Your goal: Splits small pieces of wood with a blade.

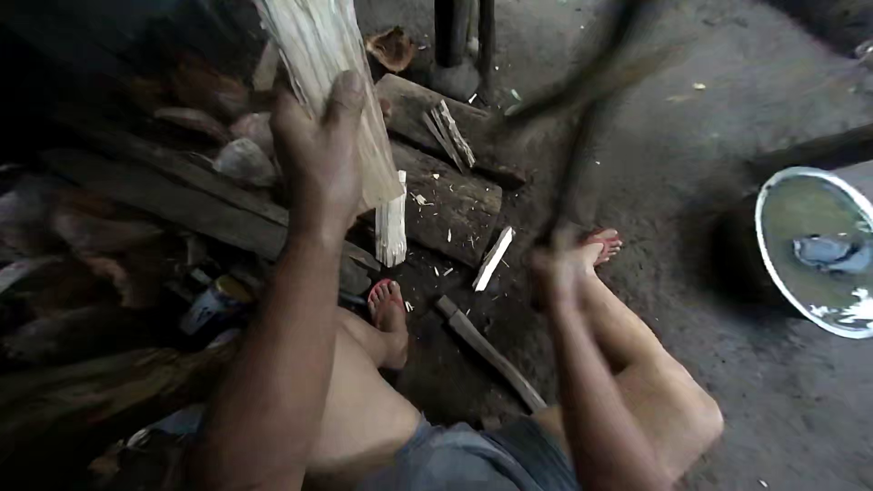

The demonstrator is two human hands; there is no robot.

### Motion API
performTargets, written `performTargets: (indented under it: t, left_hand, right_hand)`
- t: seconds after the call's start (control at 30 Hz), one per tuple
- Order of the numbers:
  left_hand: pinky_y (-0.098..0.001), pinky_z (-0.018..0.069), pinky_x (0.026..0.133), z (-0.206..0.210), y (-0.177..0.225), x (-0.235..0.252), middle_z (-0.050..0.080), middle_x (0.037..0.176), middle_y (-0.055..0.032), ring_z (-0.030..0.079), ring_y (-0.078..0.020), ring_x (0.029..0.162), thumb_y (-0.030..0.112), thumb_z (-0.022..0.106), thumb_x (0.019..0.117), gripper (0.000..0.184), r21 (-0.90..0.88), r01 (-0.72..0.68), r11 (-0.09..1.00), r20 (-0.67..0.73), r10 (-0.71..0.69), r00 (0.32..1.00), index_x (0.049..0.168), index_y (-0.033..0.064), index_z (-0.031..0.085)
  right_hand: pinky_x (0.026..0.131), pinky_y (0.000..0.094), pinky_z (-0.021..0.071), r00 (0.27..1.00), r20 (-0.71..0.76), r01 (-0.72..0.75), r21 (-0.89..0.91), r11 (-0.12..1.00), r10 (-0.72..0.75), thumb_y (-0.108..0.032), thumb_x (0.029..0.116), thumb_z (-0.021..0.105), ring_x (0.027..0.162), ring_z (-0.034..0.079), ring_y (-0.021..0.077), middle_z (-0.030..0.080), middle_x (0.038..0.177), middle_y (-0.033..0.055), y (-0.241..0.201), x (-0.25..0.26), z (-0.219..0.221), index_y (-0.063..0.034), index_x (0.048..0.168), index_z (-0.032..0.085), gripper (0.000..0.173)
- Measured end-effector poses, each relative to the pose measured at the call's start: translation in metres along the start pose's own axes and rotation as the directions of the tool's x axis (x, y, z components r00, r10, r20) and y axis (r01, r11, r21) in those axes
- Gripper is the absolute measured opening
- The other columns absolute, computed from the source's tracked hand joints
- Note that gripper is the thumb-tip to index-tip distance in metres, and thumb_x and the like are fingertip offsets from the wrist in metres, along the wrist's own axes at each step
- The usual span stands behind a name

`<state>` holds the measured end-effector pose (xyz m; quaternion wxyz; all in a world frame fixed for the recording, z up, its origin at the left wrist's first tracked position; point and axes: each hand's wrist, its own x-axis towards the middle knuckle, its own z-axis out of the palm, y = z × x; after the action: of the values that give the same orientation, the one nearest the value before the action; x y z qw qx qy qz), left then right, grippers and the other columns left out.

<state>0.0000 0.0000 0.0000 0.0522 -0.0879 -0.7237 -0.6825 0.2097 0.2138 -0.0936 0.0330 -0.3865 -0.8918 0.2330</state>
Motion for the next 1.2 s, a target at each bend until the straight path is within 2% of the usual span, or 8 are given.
performTargets:
  t: [0.13, 0.33, 0.5, 0.73, 0.87, 0.93, 1.03, 1.2]
  left_hand:
    - [-0.0346, 0.0640, 0.088, 0.010, 0.002, 0.001, 0.071, 0.113, -0.0035, 0.072, -0.0118, 0.100, 0.037, 0.066, 0.1007, 0.050, 0.021, -0.026, 0.999, -0.026, 0.027, 0.999, 0.136, 0.0041, 0.052]
    - [-0.0330, 0.0615, 0.094, 0.022, -0.007, -0.006, 0.069, 0.116, -0.0044, 0.070, -0.0103, 0.105, 0.038, 0.067, 0.1000, 0.053, 0.042, -0.072, 0.997, 0.026, 0.071, 0.997, 0.136, 0.0021, 0.052]
    - [-0.0324, 0.0583, 0.097, 0.044, -0.025, -0.013, 0.066, 0.124, -0.0069, 0.068, -0.0088, 0.110, 0.040, 0.060, 0.1034, 0.058, 0.229, 0.053, 0.972, 0.086, -0.075, 0.994, 0.148, 0.0069, 0.043]
    - [-0.0630, 0.0488, 0.103, 0.101, -0.163, -0.083, 0.060, 0.133, -0.0309, 0.061, -0.0450, 0.123, 0.034, 0.055, 0.1061, 0.059, 0.564, 0.431, 0.704, 0.133, -0.592, 0.795, 0.150, -0.0016, 0.041]
    - [-0.0602, 0.0471, 0.107, 0.113, -0.252, -0.148, 0.058, 0.138, -0.0299, 0.058, -0.0423, 0.128, 0.034, 0.056, 0.1067, 0.057, 0.492, 0.585, 0.644, 0.130, -0.719, 0.682, 0.149, -0.0024, 0.043]
    - [-0.0563, 0.0485, 0.107, 0.106, -0.279, -0.177, 0.053, 0.147, -0.0250, 0.056, -0.0371, 0.132, 0.030, 0.055, 0.1074, 0.062, 0.453, 0.650, 0.611, 0.238, -0.785, 0.572, 0.158, 0.0037, 0.031]
    - [-0.0583, 0.0460, 0.109, 0.101, -0.280, -0.165, 0.044, 0.158, -0.0201, 0.049, -0.0365, 0.140, 0.028, 0.061, 0.1050, 0.079, 0.456, 0.673, 0.582, 0.356, -0.813, 0.461, 0.165, 0.0116, 0.013]
    - [-0.0534, 0.0411, 0.117, 0.115, -0.248, -0.154, 0.030, 0.166, -0.0172, 0.042, -0.0326, 0.147, 0.042, 0.087, 0.0818, 0.115, 0.550, 0.184, 0.815, 0.536, -0.513, 0.670, 0.166, 0.0169, 0.013]
  right_hand:
    - [0.082, 0.0603, 0.0564, 0.902, 0.344, -0.261, -0.046, 0.964, 0.260, -0.031, 0.1031, 0.051, 0.097, 0.072, 0.0383, 0.072, 0.106, 0.0196, 0.066, 0.025, 0.158, -0.0100, 0.133, 0.060, 0.038]
    - [0.087, 0.0528, 0.0535, 0.889, 0.359, -0.358, 0.157, 0.921, 0.284, -0.025, 0.1094, 0.047, 0.095, 0.069, 0.0338, 0.071, 0.105, 0.0210, 0.026, 0.004, 0.072, -0.0001, 0.127, 0.064, 0.035]
    - [0.062, 0.0501, 0.0581, 0.994, -0.099, -0.010, 0.365, 0.931, 0.049, -0.034, 0.1028, 0.055, 0.063, 0.067, 0.0234, 0.067, 0.075, 0.0094, 0.062, 0.001, 0.071, -0.0048, 0.112, 0.068, 0.033]
    - [0.053, 0.0382, 0.0604, 0.831, -0.555, 0.393, 0.525, 0.755, -0.046, -0.024, 0.1061, 0.054, 0.060, 0.066, 0.0148, 0.065, 0.078, 0.0034, 0.026, 0.004, 0.009, -0.0018, 0.120, 0.056, 0.026]
    - [0.073, 0.0540, 0.0593, 0.993, -0.097, -0.049, 0.182, 0.982, 0.067, -0.021, 0.1020, 0.057, 0.078, 0.072, 0.0354, 0.072, 0.088, 0.0195, 0.064, -0.006, 0.091, 0.0017, 0.126, 0.059, 0.033]
    - [0.087, 0.0604, 0.0561, 0.887, 0.334, -0.343, 0.015, 0.939, 0.318, -0.035, 0.1026, 0.053, 0.101, 0.072, 0.0373, 0.073, 0.109, 0.0183, 0.110, -0.006, 0.151, -0.0124, 0.139, 0.057, 0.044]
    - [0.087, 0.0605, 0.0561, 0.805, 0.447, -0.428, -0.017, 0.904, 0.390, -0.040, 0.1040, 0.050, 0.104, 0.071, 0.0371, 0.072, 0.115, 0.0178, 0.127, -0.005, 0.172, -0.0171, 0.147, 0.052, 0.049]
    - [0.087, 0.0587, 0.0562, 0.805, 0.438, -0.398, -0.100, 0.912, 0.400, -0.037, 0.1034, 0.047, 0.107, 0.071, 0.0351, 0.073, 0.116, 0.0147, 0.113, -0.009, 0.160, -0.0180, 0.140, 0.056, 0.042]
